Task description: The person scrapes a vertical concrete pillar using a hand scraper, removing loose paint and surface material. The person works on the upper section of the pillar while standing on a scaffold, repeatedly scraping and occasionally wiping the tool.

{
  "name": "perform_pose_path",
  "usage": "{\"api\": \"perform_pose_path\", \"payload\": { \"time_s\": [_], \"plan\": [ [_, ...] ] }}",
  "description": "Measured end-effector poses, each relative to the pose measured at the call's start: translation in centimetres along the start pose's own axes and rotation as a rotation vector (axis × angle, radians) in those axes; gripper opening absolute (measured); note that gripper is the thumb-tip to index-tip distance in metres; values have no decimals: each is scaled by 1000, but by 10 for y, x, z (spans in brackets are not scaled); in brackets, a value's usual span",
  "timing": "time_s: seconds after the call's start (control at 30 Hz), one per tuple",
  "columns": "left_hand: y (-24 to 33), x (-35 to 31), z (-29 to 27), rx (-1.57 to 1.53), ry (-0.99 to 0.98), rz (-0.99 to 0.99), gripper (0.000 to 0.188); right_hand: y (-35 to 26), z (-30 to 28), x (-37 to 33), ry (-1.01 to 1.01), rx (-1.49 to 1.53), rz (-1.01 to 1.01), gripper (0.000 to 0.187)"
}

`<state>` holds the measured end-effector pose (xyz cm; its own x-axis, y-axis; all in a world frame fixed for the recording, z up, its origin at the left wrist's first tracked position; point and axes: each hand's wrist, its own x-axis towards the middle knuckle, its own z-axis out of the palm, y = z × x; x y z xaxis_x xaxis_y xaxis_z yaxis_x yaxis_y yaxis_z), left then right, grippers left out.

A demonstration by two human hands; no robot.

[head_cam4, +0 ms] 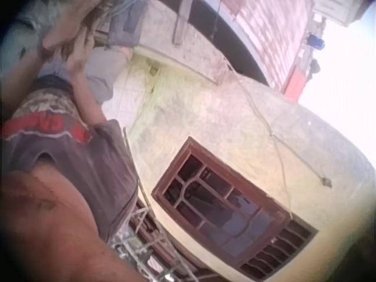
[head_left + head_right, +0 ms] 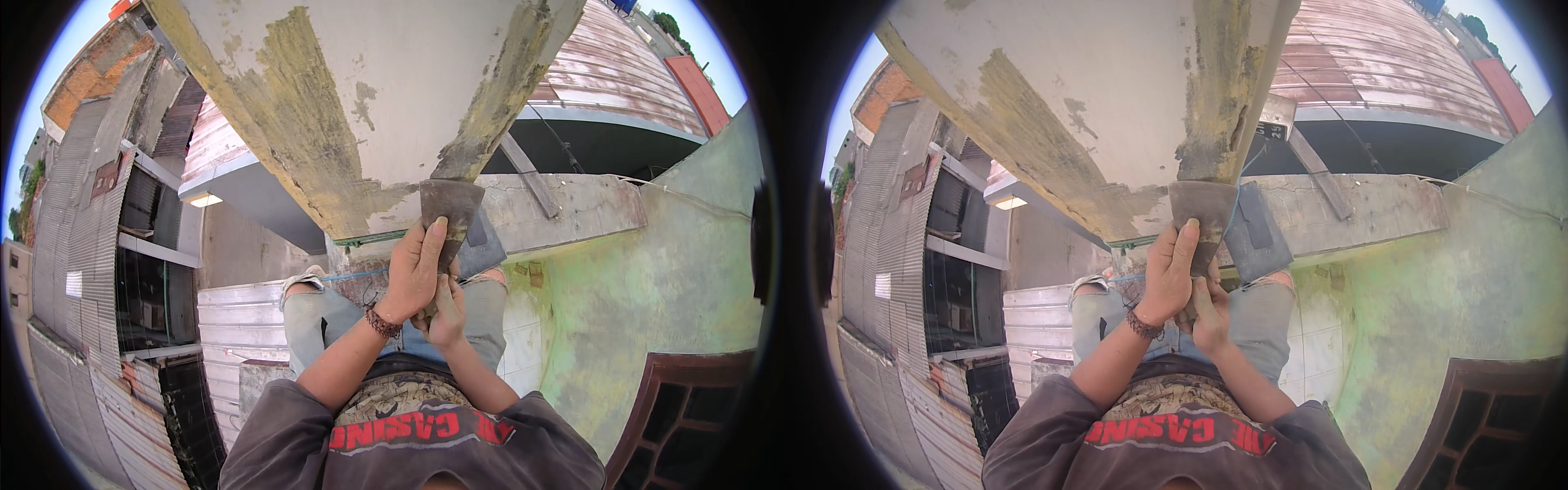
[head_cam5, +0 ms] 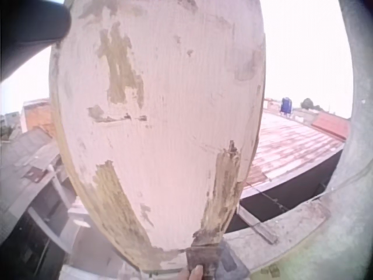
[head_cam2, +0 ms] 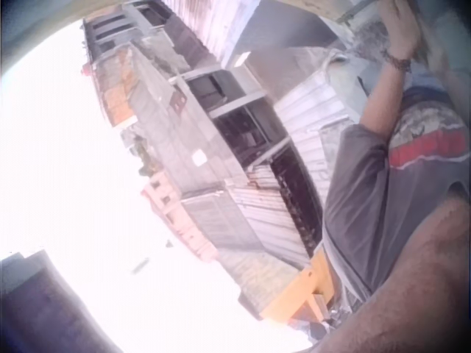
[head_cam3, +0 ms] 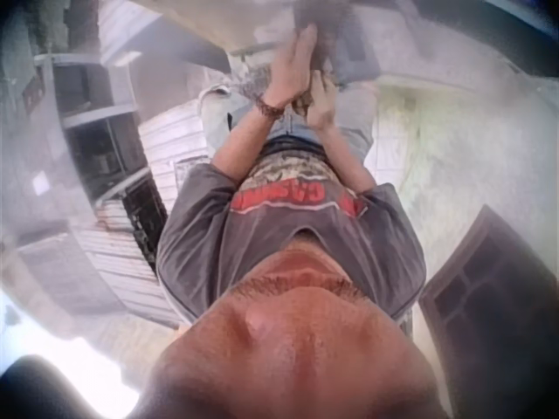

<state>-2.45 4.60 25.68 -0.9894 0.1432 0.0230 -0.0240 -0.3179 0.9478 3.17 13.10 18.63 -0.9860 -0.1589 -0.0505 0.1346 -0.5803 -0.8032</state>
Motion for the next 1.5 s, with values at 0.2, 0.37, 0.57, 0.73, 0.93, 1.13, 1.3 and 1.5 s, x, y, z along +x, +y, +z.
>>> {"api": "perform_pose_path", "payload": {
  "time_s": [0.2,0.37,0.57,0.73,0.93,1.13,1.3,1.5],
  "plan": [
    [-9,4,2,111,45,135,31,7,0,1,64,-17,-24,34],
    [6,10,1,26,-29,74,29,-10,7,9,-10,-46,-69,34],
    [-9,4,5,57,63,49,28,-9,12,-1,94,41,30,34],
    [-1,2,6,-16,22,8,28,-6,7,-3,88,97,22,37],
    [-6,6,4,71,20,49,29,-19,18,-2,107,100,31,38],
    [-8,11,12,136,117,231,29,-17,14,-2,122,121,66,40],
    [9,5,12,-45,27,18,29,-22,13,-1,91,84,76,38],
    [11,3,12,-33,45,-6,29,-22,19,-3,121,85,72,35]
  ]
}}
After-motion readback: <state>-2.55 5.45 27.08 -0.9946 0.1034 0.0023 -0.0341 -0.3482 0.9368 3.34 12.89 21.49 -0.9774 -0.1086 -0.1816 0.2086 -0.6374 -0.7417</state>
